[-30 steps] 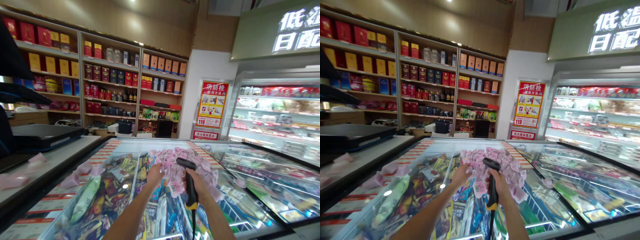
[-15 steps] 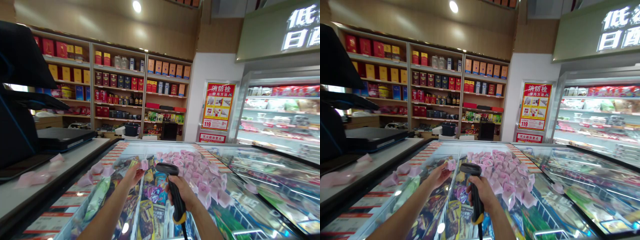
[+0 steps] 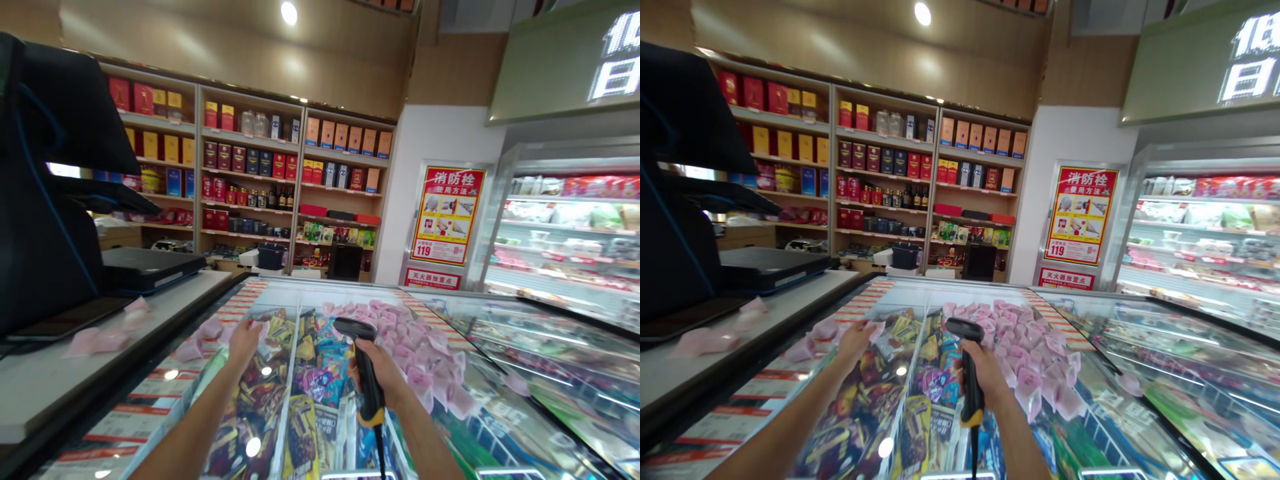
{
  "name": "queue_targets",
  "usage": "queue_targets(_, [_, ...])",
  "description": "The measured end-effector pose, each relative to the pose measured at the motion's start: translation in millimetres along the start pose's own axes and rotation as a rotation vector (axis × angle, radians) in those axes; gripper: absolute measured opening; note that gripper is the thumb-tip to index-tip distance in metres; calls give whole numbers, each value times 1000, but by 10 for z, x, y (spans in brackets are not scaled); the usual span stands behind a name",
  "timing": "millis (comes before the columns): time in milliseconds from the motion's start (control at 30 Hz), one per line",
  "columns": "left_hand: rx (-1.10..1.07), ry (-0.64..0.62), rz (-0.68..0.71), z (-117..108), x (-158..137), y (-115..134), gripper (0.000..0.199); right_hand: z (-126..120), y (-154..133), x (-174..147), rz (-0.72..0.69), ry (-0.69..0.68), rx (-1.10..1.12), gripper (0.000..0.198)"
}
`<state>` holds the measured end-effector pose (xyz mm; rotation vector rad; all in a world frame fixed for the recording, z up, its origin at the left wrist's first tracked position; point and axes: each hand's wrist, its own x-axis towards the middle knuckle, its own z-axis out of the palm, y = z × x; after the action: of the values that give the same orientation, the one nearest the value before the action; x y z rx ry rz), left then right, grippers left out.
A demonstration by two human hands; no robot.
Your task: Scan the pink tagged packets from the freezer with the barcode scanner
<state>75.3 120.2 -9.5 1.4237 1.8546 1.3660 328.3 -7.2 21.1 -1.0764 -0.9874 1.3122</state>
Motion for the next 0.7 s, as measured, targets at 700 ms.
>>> queue_targets(700, [467, 15, 381, 14, -375, 341, 41, -642, -176, -196, 3, 210, 87, 23])
